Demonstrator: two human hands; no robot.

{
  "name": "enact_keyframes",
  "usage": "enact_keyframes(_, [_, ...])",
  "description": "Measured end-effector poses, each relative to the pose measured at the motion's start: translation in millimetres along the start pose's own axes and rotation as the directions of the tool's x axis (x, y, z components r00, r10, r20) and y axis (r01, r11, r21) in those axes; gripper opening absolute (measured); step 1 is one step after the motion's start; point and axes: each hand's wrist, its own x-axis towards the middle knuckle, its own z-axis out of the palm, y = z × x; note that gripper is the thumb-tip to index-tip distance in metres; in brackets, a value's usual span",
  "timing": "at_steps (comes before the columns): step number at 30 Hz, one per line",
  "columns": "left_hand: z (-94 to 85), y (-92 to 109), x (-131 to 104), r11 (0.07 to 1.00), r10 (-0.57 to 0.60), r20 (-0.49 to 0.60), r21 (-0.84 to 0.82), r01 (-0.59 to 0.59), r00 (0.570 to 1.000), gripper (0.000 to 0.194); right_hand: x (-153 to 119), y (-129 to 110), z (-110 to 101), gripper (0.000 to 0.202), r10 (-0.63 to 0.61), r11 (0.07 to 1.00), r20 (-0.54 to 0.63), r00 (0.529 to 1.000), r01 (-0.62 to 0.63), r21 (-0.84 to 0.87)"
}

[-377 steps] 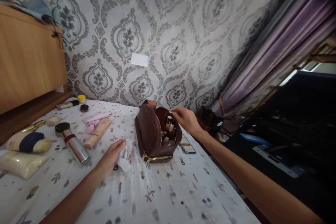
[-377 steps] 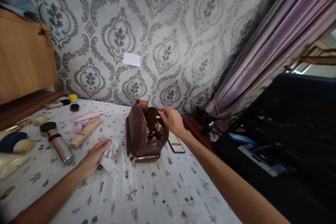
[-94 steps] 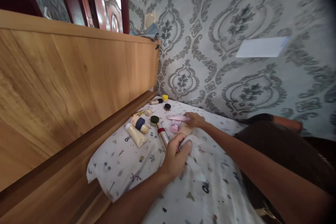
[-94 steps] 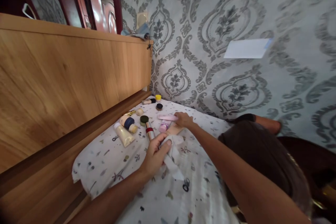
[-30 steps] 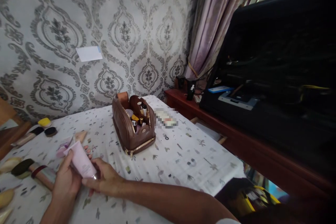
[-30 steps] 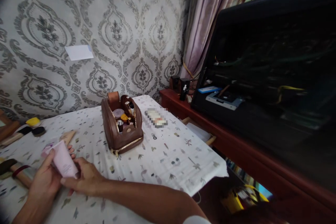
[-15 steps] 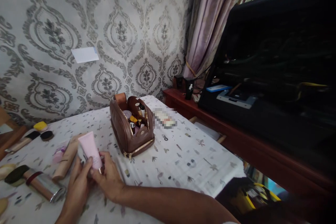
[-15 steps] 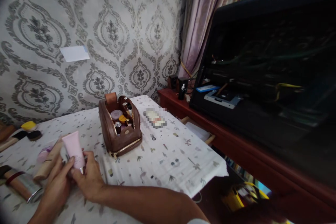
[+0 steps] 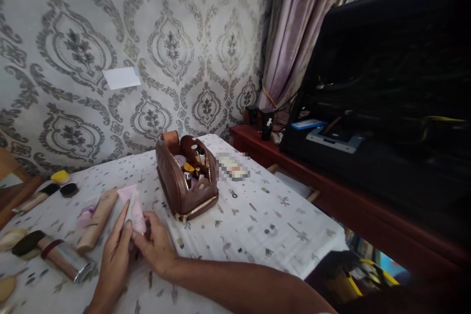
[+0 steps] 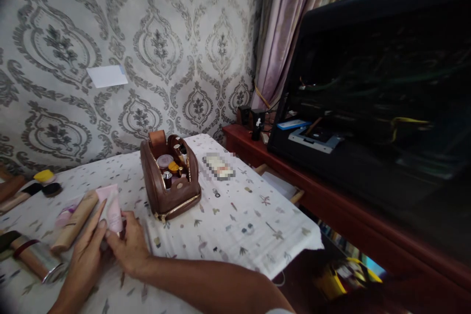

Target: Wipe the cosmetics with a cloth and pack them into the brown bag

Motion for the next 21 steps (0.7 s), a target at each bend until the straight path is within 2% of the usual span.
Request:
enact_keyframes(5, [-0.3,8,1,0.989,0.093,-0.034,0.121,-0.088,0.995,0.052,-2,-4,-1,0.033,-0.074,0.996,0.027,0.997,0.075,-0.056])
enact_keyframes(9, [-4.4,15,3,0.984,0.092,-0.073,0.156,-0.080,0.993,0.055,-5,-7,-1,0.035,-0.074,0.990,0.055,0.996,0.080,-0.115])
enact_keyframes(12, [-10.6,16,7,0.981,0.099,-0.156,0.179,-0.070,0.983,0.055,-7,-9,-1,0.036,-0.086,0.987,0.107,0.991,0.099,-0.128])
enact_keyframes(15, [-17.6,11,16,0.993,0.072,-0.266,0.111,-0.044,0.961,0.053,-7,-9,-2,0.034,-0.104,0.988,0.172,0.980,0.121,-0.091])
enact_keyframes(17, [-21.0,6,21,1.000,0.021,-0.307,0.013,-0.018,0.951,0.052,-7,-8,-2,0.034,-0.073,0.995,0.211,0.975,0.086,-0.055])
enact_keyframes(21, [-25.7,2,29,0.994,-0.012,-0.277,-0.109,-0.019,0.961,0.052,-3,0,0,0.044,0.075,0.992,0.337,0.939,-0.106,0.075])
